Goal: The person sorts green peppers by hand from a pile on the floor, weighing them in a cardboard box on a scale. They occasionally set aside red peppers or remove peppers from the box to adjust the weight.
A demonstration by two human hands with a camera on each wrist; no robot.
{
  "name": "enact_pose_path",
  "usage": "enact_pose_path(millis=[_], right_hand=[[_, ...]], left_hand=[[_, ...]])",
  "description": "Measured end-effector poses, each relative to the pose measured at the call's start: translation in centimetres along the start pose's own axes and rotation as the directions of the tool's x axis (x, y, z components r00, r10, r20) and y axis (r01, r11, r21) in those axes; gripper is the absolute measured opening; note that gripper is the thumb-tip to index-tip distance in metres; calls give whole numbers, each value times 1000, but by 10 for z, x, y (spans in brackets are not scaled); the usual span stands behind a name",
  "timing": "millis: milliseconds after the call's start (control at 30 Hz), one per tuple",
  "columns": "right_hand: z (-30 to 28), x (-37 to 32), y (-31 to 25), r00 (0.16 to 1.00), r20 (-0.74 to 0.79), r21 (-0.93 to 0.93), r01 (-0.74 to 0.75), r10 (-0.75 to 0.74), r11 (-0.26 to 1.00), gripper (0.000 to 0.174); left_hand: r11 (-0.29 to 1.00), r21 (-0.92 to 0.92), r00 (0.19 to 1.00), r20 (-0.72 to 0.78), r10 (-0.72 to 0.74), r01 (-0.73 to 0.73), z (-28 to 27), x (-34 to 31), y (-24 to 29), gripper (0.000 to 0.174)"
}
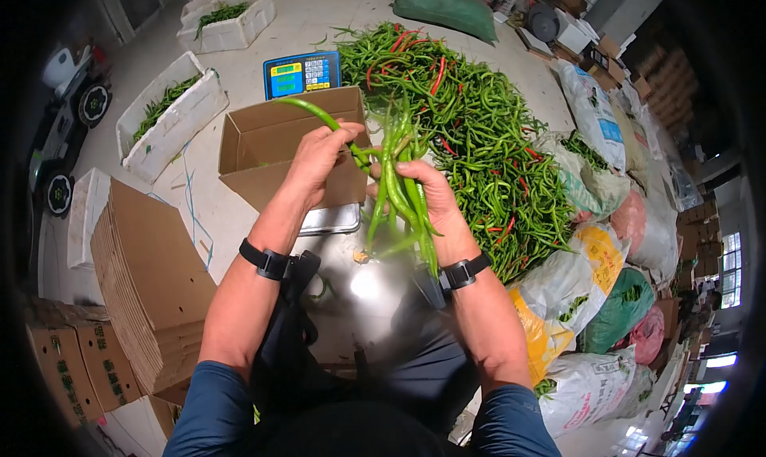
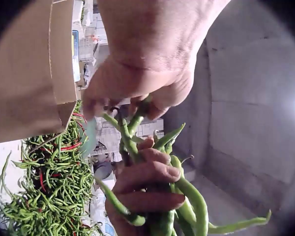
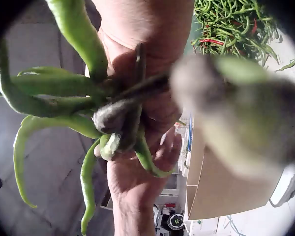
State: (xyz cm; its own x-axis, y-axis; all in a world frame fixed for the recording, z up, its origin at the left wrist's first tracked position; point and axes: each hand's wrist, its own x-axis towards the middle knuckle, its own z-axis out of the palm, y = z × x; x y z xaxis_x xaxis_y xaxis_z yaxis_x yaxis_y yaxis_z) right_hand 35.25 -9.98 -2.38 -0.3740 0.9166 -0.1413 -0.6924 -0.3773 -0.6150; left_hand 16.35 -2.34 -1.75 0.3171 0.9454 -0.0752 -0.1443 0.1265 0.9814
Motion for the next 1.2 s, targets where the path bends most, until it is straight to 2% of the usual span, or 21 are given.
enact_pose_path(millis=[33,67,133,167,200,233,267,333,400,467,500,567,600,633,733,867,933,1100,1167,1200], right_hand=[[3,1,1,998,38,20,-43,42,999,54],[7,0,5,998,42,68,-52,50,996,51],[12,0,11,998,34,-2,-45,45,999,48],[12,1,15,999,23,-29,-46,47,999,47],[12,2,14,993,47,-32,-109,111,993,45],[12,1,16,993,49,-30,-110,112,993,45],[14,-2,18,994,28,-11,-107,108,994,45],[17,-2,17,997,-8,-24,-83,83,996,50],[18,-3,17,996,29,-29,-88,89,996,53],[18,-3,16,993,62,-57,-94,97,994,62],[17,-4,16,993,65,-55,-93,96,994,62],[15,-6,16,999,29,-29,-34,35,999,63],[12,-7,12,996,74,-16,-49,50,999,65],[8,-6,10,998,55,-31,-38,39,999,65],[6,-8,6,1000,19,-12,1,-1,1000,65],[2,-6,1,996,63,-12,59,-58,998,66],[4,-9,-1,997,49,21,60,-60,998,68],[4,-9,-1,996,72,3,59,-59,998,68],[13,-8,0,994,-6,-112,107,-108,988,78],[11,-8,-1,992,-34,-121,117,-122,986,78]], left_hand=[[998,-29,996,65,54,-53,-2,1,-1,29],[998,-29,997,57,54,-53,-4,2,-2,29],[943,-267,946,306,-111,197,-4,2,3,30],[944,-265,947,302,-112,196,-6,4,0,30],[902,-372,941,325,-96,221,-6,4,-1,29],[846,-473,935,347,-78,246,-5,4,-1,28],[801,-550,952,295,-79,237,-4,2,-3,30],[801,-564,965,256,-61,200,-1,-1,-2,35],[801,-576,975,219,-43,164,-1,2,-2,42],[761,-647,995,96,40,32,-4,6,-8,52],[764,-645,995,96,40,31,-5,6,-6,52],[675,-736,996,4,93,-60,-10,6,-1,55],[641,-767,998,-3,62,-42,-14,7,-1,52],[644,-763,998,-5,68,-48,-18,11,-5,52],[630,-777,975,125,183,-19,-24,17,-14,40],[607,-794,970,169,175,29,-22,11,-11,41],[616,-787,942,226,249,26,-25,12,-11,42],[650,-760,971,132,199,-30,-20,14,-8,43],[637,-770,980,94,178,-41,-19,15,-7,43],[636,-770,980,92,177,-43,-20,15,-6,43]])
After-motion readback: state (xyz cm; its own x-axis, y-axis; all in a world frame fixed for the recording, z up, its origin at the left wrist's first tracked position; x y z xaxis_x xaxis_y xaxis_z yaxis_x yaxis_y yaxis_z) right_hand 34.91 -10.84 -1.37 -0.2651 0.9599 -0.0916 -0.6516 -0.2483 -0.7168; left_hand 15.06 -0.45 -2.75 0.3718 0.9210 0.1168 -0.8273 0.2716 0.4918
